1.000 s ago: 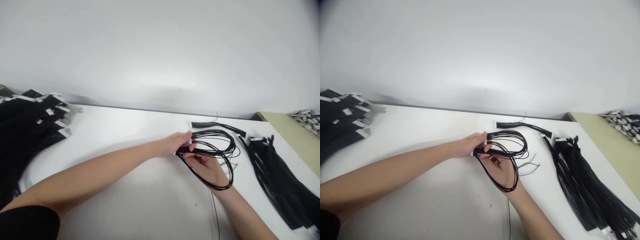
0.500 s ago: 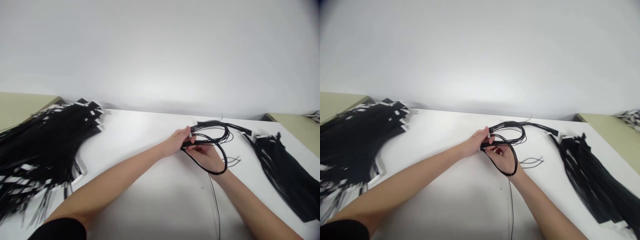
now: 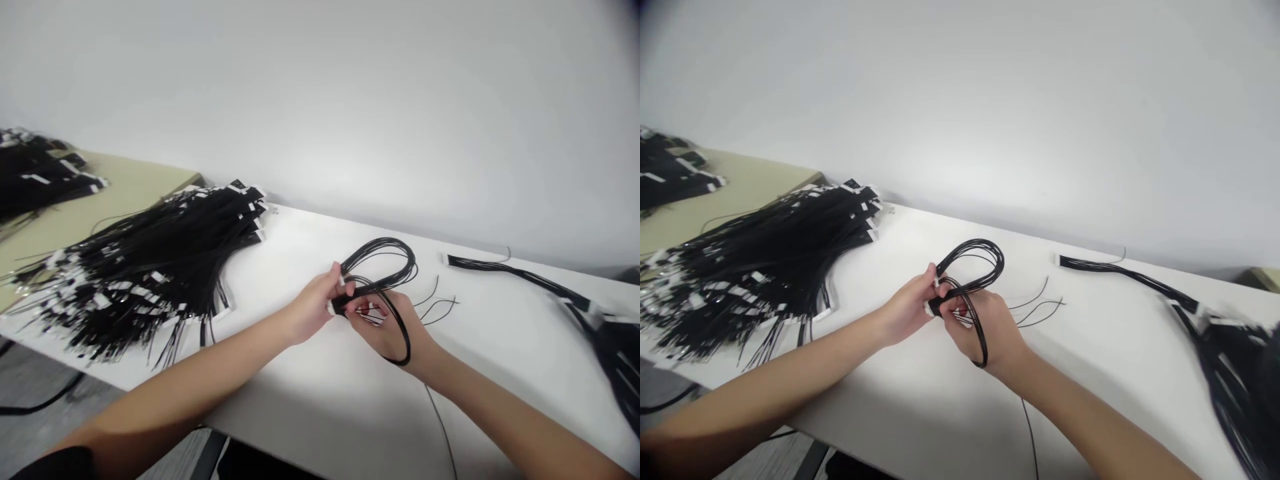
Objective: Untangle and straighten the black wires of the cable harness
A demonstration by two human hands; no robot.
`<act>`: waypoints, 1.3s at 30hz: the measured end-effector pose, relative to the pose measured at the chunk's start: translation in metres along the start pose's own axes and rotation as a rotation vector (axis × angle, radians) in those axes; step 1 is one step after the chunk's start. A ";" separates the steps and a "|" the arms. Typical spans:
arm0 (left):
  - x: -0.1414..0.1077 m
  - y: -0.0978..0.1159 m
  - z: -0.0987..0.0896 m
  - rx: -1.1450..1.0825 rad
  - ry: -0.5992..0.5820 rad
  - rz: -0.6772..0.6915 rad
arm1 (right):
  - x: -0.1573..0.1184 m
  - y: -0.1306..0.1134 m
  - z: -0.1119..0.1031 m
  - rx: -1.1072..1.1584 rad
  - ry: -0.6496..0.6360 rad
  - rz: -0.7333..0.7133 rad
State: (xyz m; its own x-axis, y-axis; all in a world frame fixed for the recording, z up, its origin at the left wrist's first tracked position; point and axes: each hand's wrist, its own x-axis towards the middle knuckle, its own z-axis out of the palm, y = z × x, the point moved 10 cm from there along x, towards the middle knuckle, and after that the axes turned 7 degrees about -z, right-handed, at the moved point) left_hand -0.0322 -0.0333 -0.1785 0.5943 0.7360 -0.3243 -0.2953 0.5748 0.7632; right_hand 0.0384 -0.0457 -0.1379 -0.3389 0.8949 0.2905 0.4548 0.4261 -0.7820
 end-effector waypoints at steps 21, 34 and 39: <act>0.007 -0.024 -0.012 -0.365 -0.037 -0.123 | 0.003 -0.018 -0.035 -0.586 -0.137 0.030; 0.005 -0.025 -0.011 -0.202 -0.075 -0.146 | -0.011 0.022 -0.065 0.812 -0.369 0.498; 0.006 -0.020 -0.016 -0.209 -0.021 -0.107 | -0.006 0.028 -0.071 0.719 -0.213 0.500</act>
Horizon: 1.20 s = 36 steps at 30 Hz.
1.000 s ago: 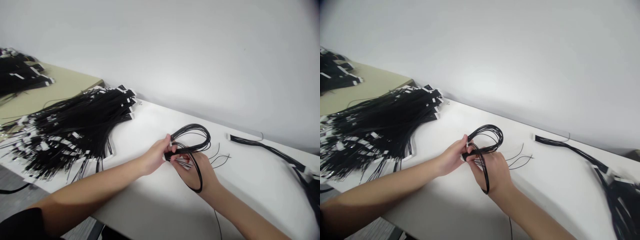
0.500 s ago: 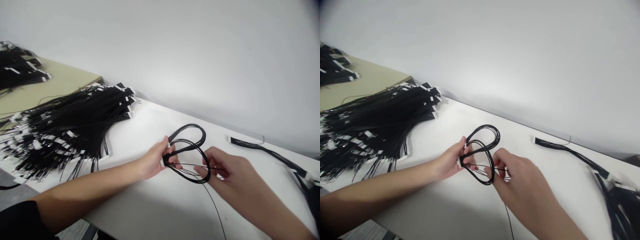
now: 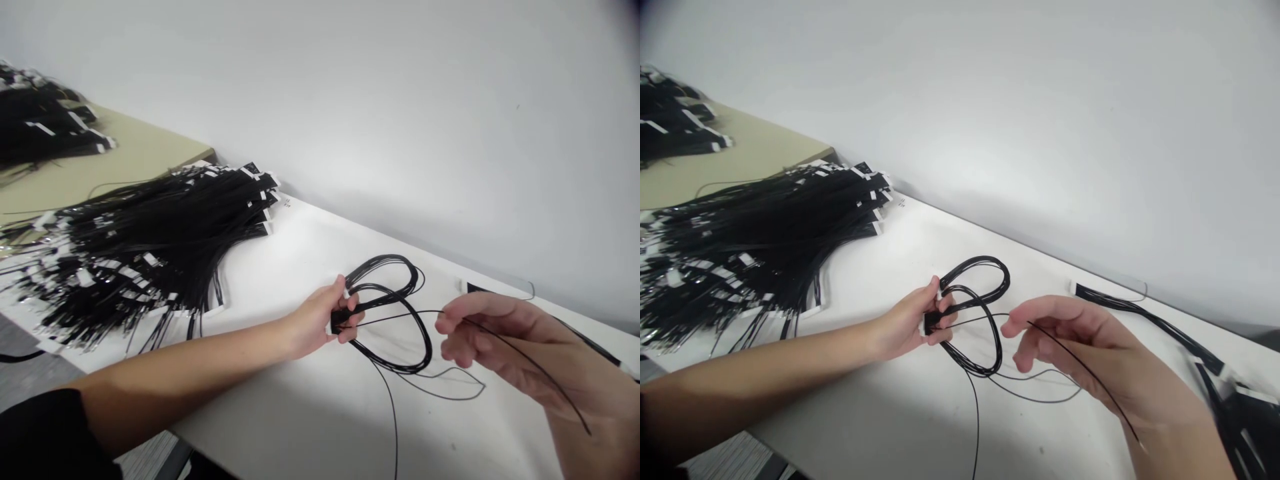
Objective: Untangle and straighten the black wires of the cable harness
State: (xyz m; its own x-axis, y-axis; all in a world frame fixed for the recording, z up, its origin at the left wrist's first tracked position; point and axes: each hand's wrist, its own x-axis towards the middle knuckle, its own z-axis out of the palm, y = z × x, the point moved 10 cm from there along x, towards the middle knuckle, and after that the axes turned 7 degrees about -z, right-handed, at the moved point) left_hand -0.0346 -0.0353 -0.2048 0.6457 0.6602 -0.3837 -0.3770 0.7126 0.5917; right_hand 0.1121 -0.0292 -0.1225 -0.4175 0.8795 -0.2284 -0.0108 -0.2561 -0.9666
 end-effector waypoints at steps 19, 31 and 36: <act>0.001 -0.004 0.005 0.212 -0.028 0.021 | 0.005 -0.005 -0.011 0.065 0.435 -0.289; -0.003 -0.003 0.011 0.373 -0.047 0.031 | -0.016 -0.030 -0.009 -0.172 0.523 -0.470; -0.006 -0.001 0.016 0.476 -0.057 0.049 | -0.010 -0.037 0.023 -0.715 0.343 -0.450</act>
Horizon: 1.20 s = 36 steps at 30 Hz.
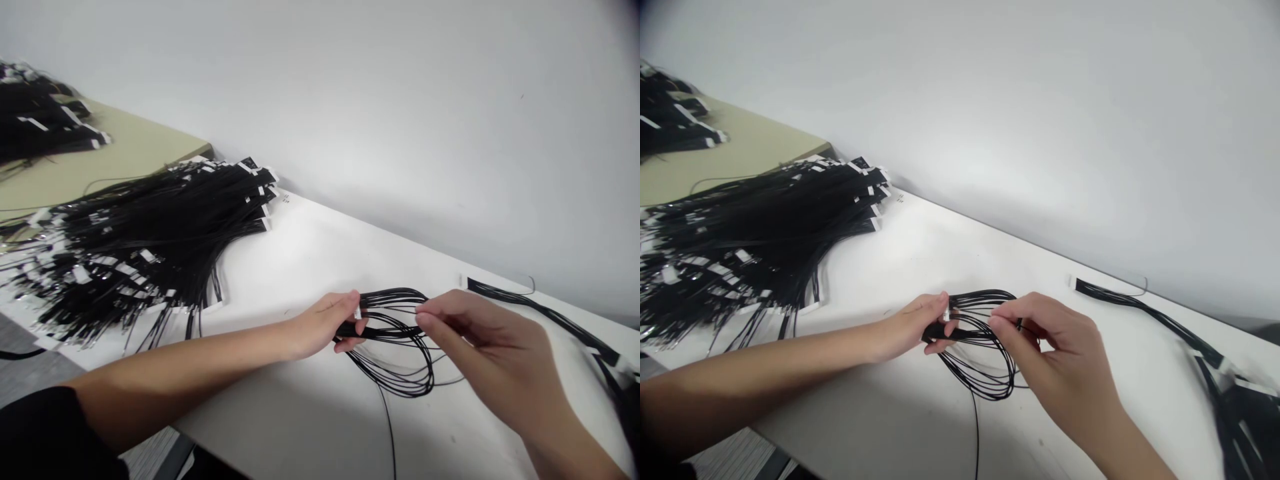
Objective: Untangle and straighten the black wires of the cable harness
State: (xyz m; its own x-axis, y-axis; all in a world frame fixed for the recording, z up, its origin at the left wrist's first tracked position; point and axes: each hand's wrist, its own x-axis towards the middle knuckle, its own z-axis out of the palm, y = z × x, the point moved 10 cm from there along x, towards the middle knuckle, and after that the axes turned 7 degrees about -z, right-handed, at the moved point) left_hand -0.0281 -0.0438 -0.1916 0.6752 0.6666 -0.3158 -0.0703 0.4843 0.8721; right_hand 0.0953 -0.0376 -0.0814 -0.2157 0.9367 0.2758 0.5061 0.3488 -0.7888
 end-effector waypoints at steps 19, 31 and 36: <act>-0.002 0.004 0.004 0.087 -0.034 0.011 | -0.003 -0.002 0.030 -0.179 -0.171 -0.173; -0.001 0.002 0.006 0.117 -0.053 0.008 | -0.009 -0.007 0.038 -0.232 -0.166 -0.285; -0.001 0.001 0.006 0.141 -0.053 0.003 | -0.011 -0.008 0.040 -0.259 -0.138 -0.314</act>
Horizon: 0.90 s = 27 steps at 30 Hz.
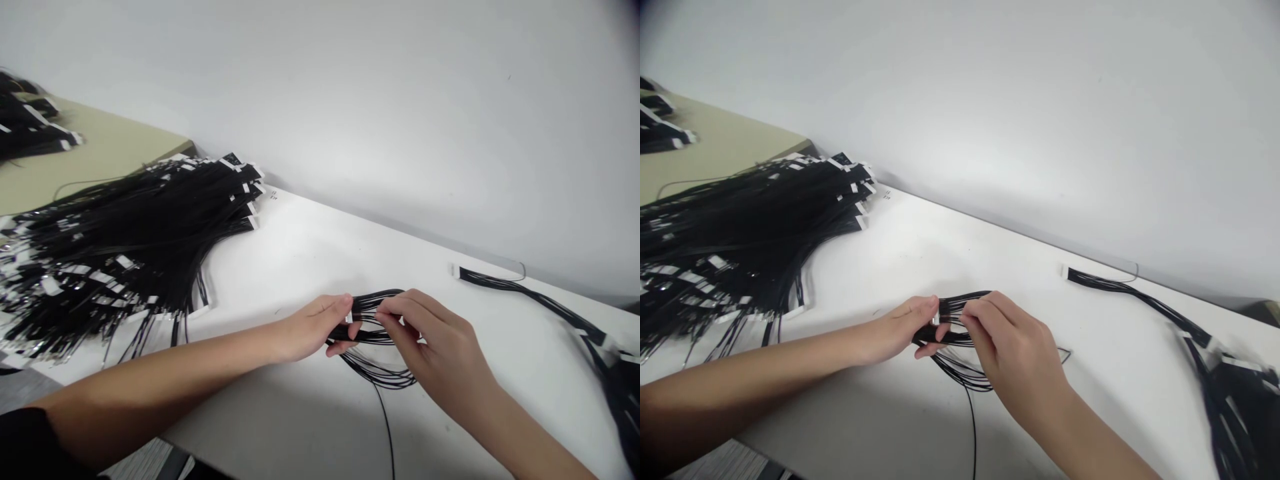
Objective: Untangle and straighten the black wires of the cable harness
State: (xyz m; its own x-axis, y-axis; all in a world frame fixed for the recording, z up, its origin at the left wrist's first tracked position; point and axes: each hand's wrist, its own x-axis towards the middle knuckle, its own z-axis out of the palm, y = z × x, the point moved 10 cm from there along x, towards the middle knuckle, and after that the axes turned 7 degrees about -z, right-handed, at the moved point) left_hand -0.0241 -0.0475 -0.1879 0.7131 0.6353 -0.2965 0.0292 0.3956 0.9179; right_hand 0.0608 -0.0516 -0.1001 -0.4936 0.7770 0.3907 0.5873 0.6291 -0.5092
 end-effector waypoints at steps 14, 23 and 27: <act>0.003 -0.004 -0.001 -0.174 -0.025 -0.030 | 0.010 0.007 -0.030 -0.084 0.106 0.024; 0.005 -0.009 -0.011 -0.474 0.022 -0.066 | -0.011 0.071 -0.020 0.020 -0.277 0.589; 0.003 -0.011 -0.012 -0.507 0.047 -0.107 | -0.017 0.067 0.012 0.219 -0.451 0.579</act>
State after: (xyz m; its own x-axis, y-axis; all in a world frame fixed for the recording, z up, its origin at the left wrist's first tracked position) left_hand -0.0306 -0.0417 -0.2027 0.6923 0.5978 -0.4042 -0.2509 0.7245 0.6420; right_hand 0.1006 -0.0234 -0.1503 -0.3877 0.8674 -0.3120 0.7148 0.0692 -0.6959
